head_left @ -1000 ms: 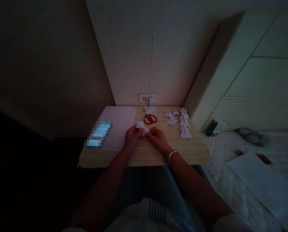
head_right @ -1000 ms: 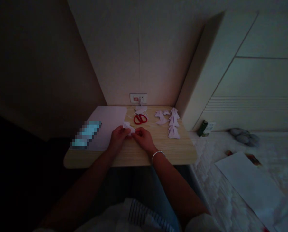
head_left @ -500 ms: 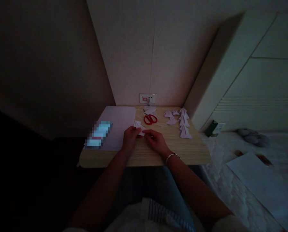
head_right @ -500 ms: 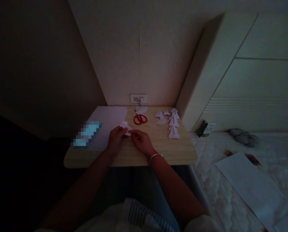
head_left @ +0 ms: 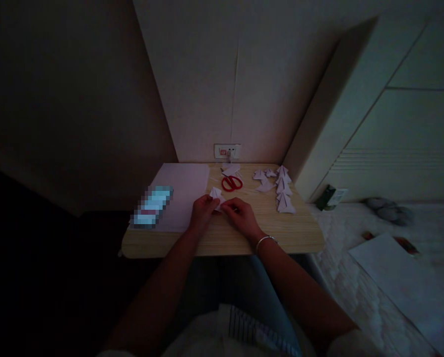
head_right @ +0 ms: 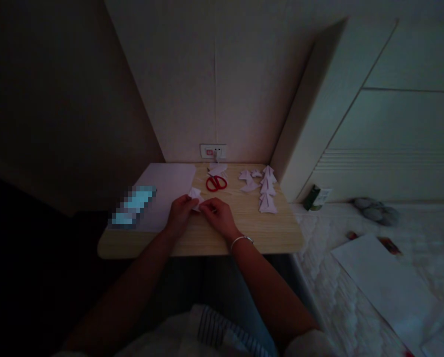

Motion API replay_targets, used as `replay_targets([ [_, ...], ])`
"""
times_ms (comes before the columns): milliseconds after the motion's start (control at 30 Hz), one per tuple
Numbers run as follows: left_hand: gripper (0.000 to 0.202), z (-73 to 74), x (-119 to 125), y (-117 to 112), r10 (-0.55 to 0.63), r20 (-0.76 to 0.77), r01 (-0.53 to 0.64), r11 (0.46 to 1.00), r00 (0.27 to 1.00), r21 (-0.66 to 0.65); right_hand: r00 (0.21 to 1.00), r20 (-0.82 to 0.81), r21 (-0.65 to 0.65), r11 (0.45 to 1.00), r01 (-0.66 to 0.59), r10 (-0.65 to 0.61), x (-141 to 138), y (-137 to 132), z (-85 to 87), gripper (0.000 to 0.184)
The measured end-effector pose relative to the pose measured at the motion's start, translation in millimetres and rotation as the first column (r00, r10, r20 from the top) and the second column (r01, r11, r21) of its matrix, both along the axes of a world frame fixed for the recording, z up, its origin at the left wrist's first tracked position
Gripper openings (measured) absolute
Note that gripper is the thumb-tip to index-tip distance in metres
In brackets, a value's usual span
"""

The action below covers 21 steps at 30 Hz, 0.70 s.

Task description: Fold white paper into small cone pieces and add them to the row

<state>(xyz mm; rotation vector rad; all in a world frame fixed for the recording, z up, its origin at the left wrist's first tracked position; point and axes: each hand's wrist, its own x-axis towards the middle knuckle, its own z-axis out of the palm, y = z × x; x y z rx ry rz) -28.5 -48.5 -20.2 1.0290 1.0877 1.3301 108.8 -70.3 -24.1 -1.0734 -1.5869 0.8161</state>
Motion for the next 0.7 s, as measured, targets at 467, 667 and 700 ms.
replay_targets([
  [467,0.029,1.3,1.5,-3.2,-0.122,0.018,0.121,0.993,0.992,0.011,0.998,-0.051,-0.067,0.997,0.029,-0.032,-1.2,4.2,-4.8,0.023],
  [667,0.052,5.5,2.6,-9.1,-0.141,0.016,0.138,0.982,0.990,0.131,0.992,-0.096,-0.106,0.992,0.073,-0.084,1.0,4.8,-2.0,0.023],
  [700,0.045,5.4,2.9,-9.5,-0.170,-0.018,0.171,0.973,0.985,0.154,0.990,-0.108,-0.114,0.990,0.077,-0.089,1.4,5.2,-2.2,0.023],
])
